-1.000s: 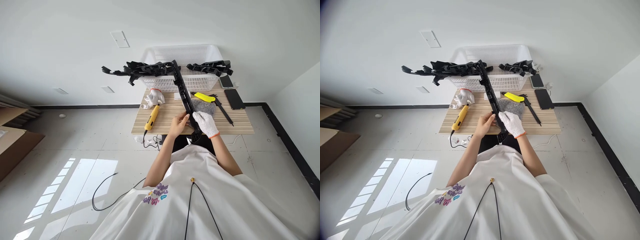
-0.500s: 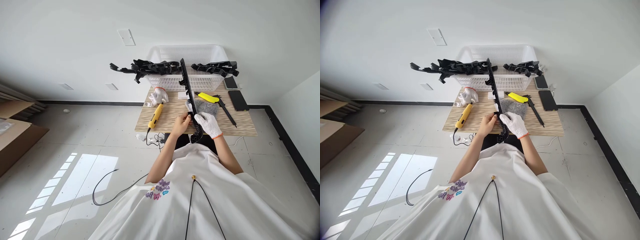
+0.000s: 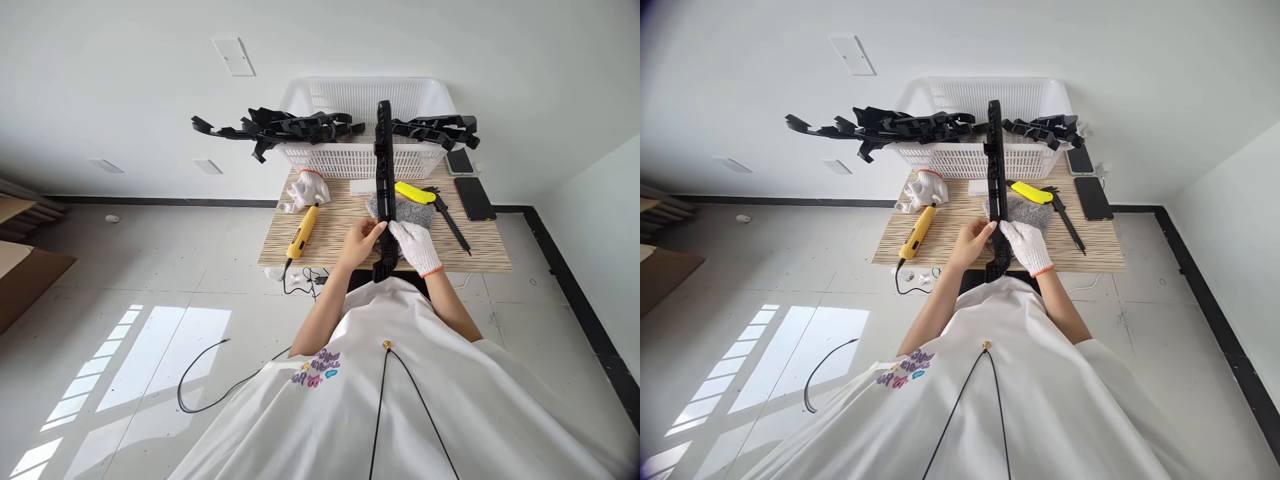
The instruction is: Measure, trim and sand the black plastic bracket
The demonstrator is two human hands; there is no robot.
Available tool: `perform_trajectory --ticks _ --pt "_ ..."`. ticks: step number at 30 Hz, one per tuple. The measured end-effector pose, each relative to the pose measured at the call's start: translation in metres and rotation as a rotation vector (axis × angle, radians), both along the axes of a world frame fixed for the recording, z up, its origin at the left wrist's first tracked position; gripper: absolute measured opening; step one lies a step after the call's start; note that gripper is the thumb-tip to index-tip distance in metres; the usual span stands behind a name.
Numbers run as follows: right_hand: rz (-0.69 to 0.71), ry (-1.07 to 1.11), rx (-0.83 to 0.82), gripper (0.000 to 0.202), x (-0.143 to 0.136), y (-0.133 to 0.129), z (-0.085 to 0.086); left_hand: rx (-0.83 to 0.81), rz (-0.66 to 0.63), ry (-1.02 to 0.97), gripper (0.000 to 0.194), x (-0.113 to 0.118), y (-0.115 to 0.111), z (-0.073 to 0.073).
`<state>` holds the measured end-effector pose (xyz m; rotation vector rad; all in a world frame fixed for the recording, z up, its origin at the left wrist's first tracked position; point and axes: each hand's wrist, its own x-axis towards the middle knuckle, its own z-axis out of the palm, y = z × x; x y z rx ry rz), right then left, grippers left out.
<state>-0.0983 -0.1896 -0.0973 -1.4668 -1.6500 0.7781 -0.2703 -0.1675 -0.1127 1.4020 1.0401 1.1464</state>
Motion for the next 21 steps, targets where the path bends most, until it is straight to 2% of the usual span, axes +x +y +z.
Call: perform_trajectory --ticks 4,6,15,21 --pt "-0.076 0.183 -0.246 0.055 -0.0046 -0.0021 0.0049 0.032 0.075 0.124 0.051 0.0048 -0.0007 0.0059" --pt "-0.089 0.246 -0.318 0.056 -0.007 -0.0033 0.006 0.054 0.09 0.181 0.052 0.0061 -0.0019 0.0083" --pt "-0.086 0.13 -0.25 0.055 -0.006 -0.0052 0.0057 0.082 0.079 0.285 0.058 0.0052 -0.0054 0.0096" --pt "-0.06 0.095 -0.252 0.047 -0.0072 -0.0093 0.0085 0.072 0.068 0.297 0.053 0.0041 -0.0088 0.0111"
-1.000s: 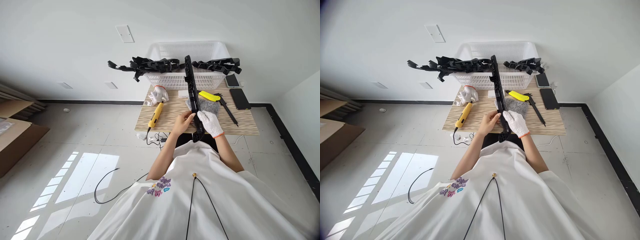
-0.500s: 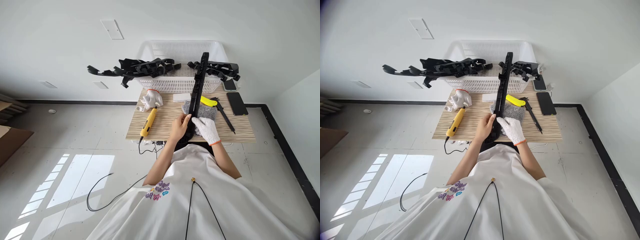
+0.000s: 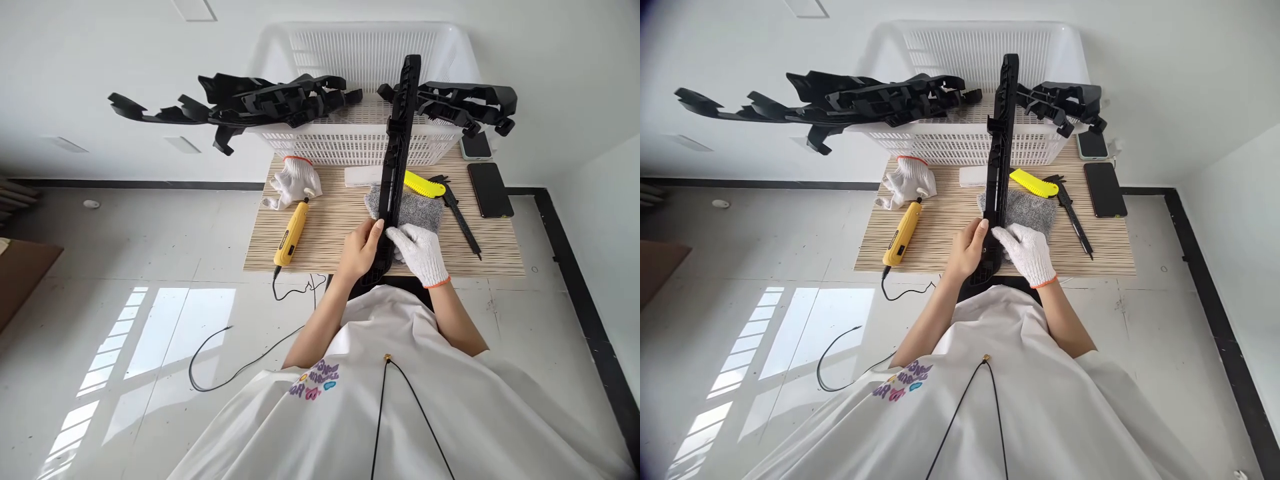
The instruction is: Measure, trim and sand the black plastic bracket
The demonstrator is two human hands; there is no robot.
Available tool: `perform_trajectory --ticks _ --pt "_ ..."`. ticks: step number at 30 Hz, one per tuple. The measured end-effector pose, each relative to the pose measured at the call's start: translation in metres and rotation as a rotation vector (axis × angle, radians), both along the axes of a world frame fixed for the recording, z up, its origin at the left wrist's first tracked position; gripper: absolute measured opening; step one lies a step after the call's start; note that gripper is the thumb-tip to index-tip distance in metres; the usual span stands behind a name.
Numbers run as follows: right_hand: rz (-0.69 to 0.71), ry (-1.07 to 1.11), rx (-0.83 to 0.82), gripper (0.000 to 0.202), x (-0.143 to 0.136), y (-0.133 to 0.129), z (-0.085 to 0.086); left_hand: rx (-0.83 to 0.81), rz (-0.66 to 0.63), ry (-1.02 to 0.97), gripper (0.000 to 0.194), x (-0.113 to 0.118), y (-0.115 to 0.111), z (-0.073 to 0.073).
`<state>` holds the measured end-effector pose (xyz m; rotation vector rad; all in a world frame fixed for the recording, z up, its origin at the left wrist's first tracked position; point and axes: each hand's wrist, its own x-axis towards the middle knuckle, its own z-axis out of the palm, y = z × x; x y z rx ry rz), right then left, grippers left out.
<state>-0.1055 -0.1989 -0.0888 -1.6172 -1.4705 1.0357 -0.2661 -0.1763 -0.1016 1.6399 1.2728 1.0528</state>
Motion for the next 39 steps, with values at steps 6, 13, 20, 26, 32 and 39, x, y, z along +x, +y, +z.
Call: perform_trajectory --ticks 6,13,20,26,32,39 --pt "-0.266 -0.469 0.236 0.038 0.055 0.011 0.026 0.012 0.002 -0.021 0.043 0.0 0.001 -0.001" --pt "-0.199 -0.98 -0.247 0.037 0.108 0.056 0.041 0.011 0.022 -0.005 0.02 0.005 0.008 -0.002" --pt "-0.208 -0.913 -0.324 0.054 0.104 0.069 0.037 0.008 0.057 -0.008 0.017 0.005 0.007 -0.005" --pt "-0.217 -0.951 -0.198 0.046 0.103 0.026 0.048 0.019 0.075 -0.002 0.018 0.003 0.002 -0.007" --pt "-0.218 -1.025 -0.009 0.054 0.114 -0.032 0.111 0.026 0.08 0.054 0.019 0.004 -0.002 -0.003" --pt "-0.078 -0.862 0.514 0.044 0.098 0.007 0.154 0.062 0.069 0.138 0.027 0.001 -0.005 -0.001"
